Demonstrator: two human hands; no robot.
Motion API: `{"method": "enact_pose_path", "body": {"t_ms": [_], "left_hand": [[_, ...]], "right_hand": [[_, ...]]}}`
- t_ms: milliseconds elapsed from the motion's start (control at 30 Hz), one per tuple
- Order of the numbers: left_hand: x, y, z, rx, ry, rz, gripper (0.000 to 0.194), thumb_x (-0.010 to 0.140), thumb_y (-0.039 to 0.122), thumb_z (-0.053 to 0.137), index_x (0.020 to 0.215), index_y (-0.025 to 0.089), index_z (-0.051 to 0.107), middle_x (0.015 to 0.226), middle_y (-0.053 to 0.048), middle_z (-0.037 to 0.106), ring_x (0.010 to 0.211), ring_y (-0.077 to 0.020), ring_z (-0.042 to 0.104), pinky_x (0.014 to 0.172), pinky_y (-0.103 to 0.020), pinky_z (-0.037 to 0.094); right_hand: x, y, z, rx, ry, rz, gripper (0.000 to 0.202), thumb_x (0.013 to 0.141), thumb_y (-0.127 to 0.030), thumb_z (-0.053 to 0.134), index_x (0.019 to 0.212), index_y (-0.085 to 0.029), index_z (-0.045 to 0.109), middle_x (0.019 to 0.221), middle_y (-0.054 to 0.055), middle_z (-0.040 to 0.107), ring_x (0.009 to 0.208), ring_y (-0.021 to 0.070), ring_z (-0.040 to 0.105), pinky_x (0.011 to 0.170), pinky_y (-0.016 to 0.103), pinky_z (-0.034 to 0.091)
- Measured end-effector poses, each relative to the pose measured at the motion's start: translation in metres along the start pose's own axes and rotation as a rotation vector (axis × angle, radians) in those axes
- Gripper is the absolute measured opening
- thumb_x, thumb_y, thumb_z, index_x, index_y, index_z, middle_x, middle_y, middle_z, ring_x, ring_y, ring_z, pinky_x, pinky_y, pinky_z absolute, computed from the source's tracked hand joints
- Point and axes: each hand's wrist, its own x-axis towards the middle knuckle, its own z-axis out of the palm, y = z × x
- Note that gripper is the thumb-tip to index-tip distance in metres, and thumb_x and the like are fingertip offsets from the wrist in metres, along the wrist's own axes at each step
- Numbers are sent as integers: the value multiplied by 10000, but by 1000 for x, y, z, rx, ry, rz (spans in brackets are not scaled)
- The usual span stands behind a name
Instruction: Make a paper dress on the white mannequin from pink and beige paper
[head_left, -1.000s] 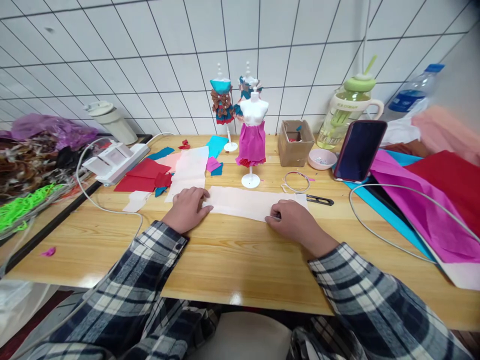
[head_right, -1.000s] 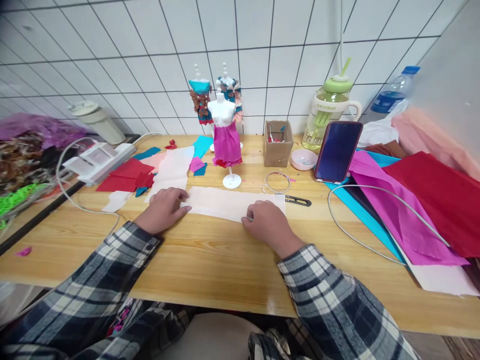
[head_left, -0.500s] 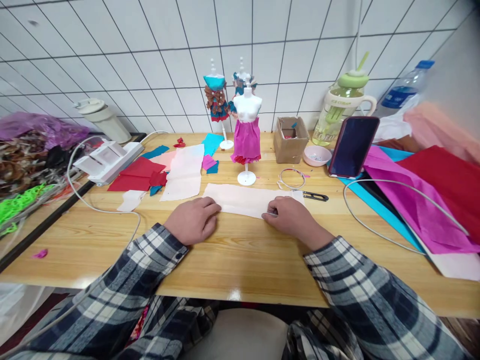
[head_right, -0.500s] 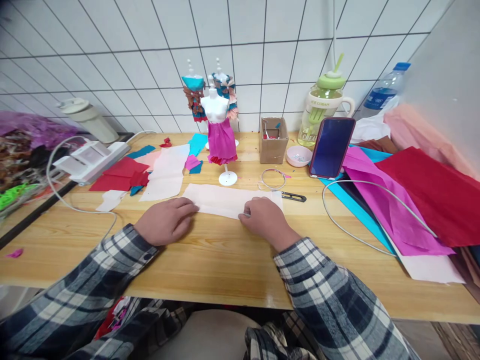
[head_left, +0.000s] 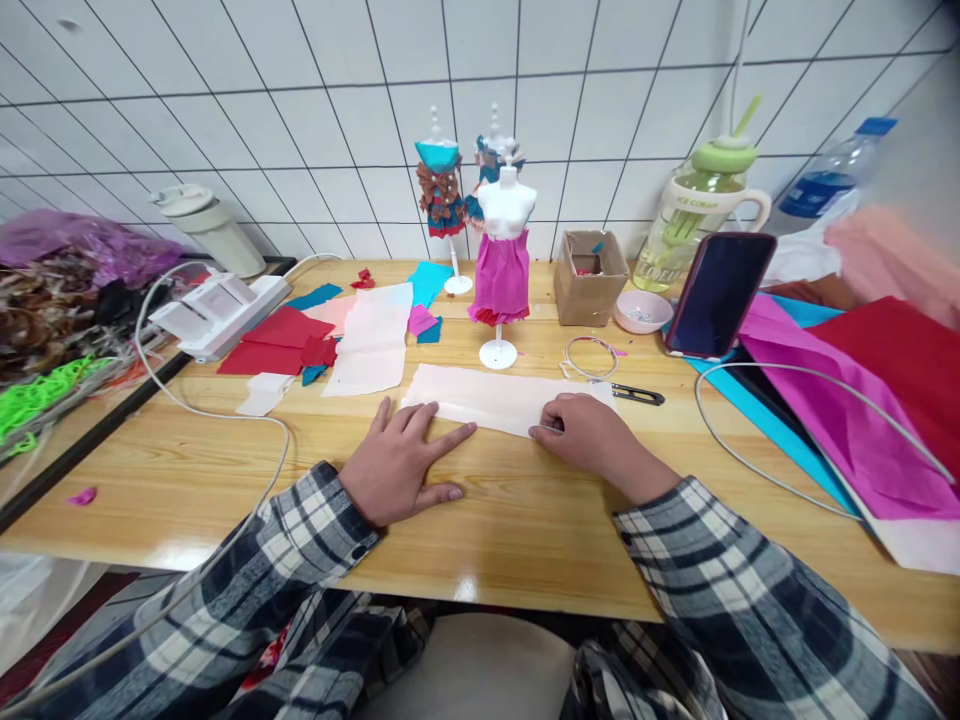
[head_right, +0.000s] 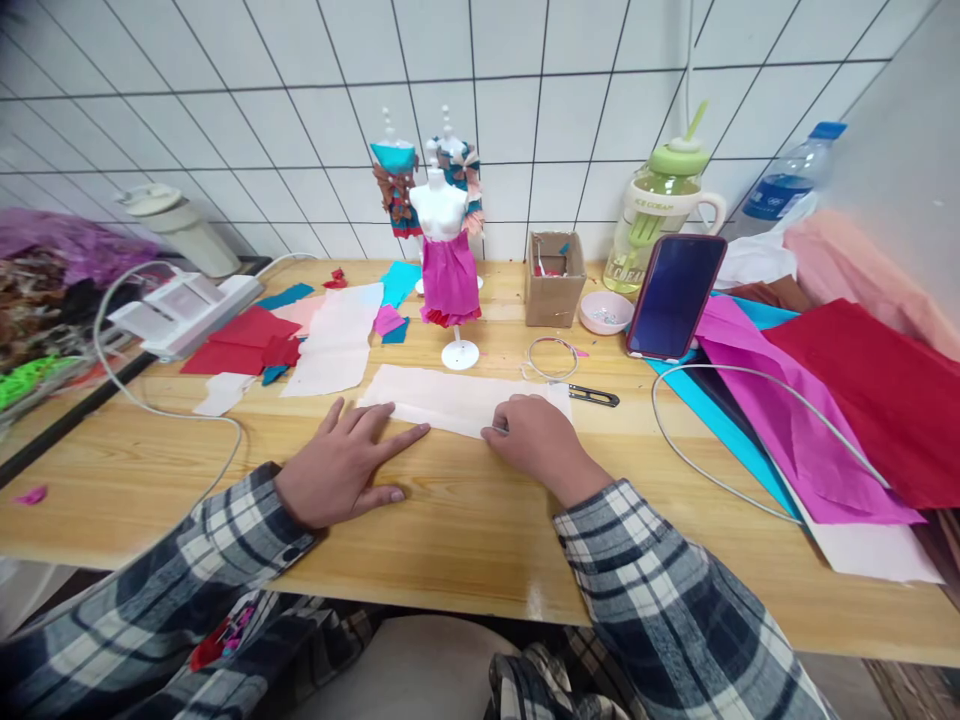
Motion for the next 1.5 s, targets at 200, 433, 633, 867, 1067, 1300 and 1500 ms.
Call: {"method": "enact_pose_path", "body": {"t_ms": [200,433,633,867,1067,1300,1500], "left_hand": [[2,-3,-2,7,-10,-39,743,800,748,456,1451,398,375,1340,-148,514,1224,-405,456,1023,-782,100],[15,22,-9,19,211,3,378,889,457,546,1191,262,662,1461,-80,463,1362,-372,356,1171,-640,110],[31,60,-8,50,225,-63,604,928,418,469,1445,114,402,1348,-175,539,1304,-336,444,1151,-532,278],[31,76,12,-45,102,32,618,953,471,393,1445,97,385,1511,-197,374,1411,-313,334,1146,-492,294],[32,70,17,-89,25,33,704,916,576,416,1473,149,353,1559,-182,284,1437,-334,272,1129,-535,280],[32,69,12,-83,12,-46,756,874,667,417,1503,267,290,1573,-179,250,1432,-390,253,1083,-702,162],[34,67,11,-97,-2,-46,767,862,697,402,1494,274,305,1575,-180,244,1426,-401,256,1059,-744,127]], "right_hand": [[-1,0,-2,2,-5,-11,233,840,-370,598,685,-198,627,767,37,625,729,168,525,624,286,319],[-1,1,-2,15,-5,-23,261,855,-377,595,669,-195,612,759,34,628,713,159,530,632,285,326],[-2,3,-1,-13,2,-52,263,866,-389,581,690,-199,625,771,43,637,754,175,550,661,291,343],[-3,2,0,18,11,-51,245,872,-372,579,708,-201,642,797,46,646,775,177,555,671,290,347],[-9,9,-7,10,26,-105,180,833,-384,637,825,-207,663,852,47,646,849,200,559,729,303,361],[-31,41,-17,74,9,-121,209,758,-275,681,953,-210,646,853,26,644,805,188,557,699,291,377],[-37,53,-17,132,42,-139,221,804,-122,532,914,-199,708,892,43,684,862,183,597,772,286,418]]}}
